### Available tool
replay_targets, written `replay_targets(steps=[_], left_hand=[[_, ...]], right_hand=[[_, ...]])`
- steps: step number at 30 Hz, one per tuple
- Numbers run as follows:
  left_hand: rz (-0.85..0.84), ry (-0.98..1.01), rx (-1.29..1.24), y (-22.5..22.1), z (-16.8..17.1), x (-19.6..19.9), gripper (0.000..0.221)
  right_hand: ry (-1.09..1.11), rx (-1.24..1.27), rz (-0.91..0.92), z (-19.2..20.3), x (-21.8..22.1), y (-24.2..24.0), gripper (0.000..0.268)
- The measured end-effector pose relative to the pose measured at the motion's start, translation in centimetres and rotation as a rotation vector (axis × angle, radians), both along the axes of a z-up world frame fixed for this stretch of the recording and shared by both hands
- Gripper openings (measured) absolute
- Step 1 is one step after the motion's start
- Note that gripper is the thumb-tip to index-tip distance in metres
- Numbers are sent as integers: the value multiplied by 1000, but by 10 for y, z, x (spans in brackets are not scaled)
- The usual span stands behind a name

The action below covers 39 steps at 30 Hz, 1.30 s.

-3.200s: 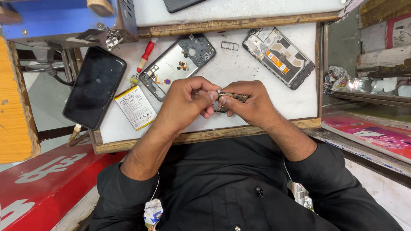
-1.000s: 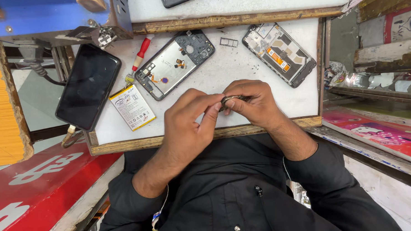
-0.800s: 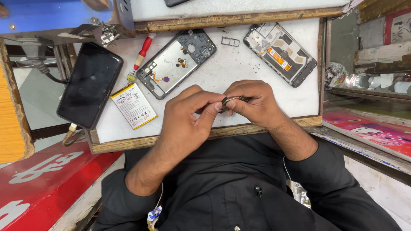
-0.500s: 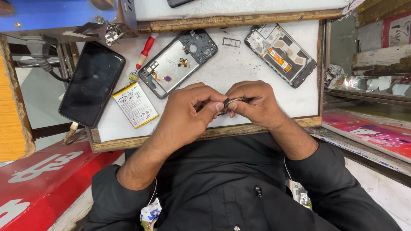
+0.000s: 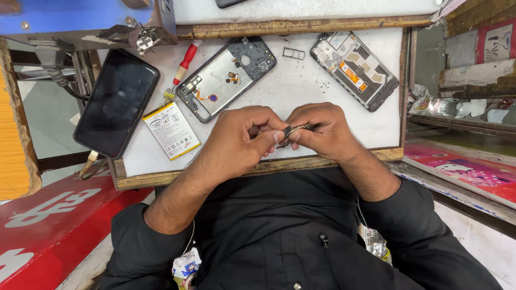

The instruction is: The person handles a small circuit board, peels off a protective film, and wipes the board with a cotton swab. They also use a spray bottle to apply liquid to the board and continue cleaning it with the swab.

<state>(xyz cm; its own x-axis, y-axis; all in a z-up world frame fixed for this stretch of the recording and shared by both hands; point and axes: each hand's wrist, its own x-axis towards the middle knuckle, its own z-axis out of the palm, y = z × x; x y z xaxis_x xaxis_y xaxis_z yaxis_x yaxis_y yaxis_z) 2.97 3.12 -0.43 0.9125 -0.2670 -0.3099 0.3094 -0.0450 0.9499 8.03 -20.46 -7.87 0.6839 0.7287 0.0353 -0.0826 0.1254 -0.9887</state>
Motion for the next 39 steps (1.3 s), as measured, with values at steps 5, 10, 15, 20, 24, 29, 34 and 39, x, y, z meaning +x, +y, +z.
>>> replay_targets(steps=[5,10,15,20,24,29,34,39], left_hand=[[6,20,-29,-1,-1,1,11],[49,-77,-24,0,6,-4,9],[230,-421,225,1,16,-21,12],[362,-455,381,9,10,-32,9],[333,-517,339,6,0,-36,12],[269,-607,313,-17,-12,-34,15],[303,-593,367,-27,-18,-30,15],[297,-631,446,-24,-19,-34,14]], right_hand=[[-1,-12,-6,0,0,1,19],[36,3,-24,3,0,3,21],[16,38,-86,2,1,7,26],[9,95,-109,-3,2,5,27],[26,39,-149,-5,-1,8,35],[20,52,-189,-7,-4,11,37],[-20,50,-228,-8,-8,13,33],[-225,-72,-293,-3,-8,16,23]])
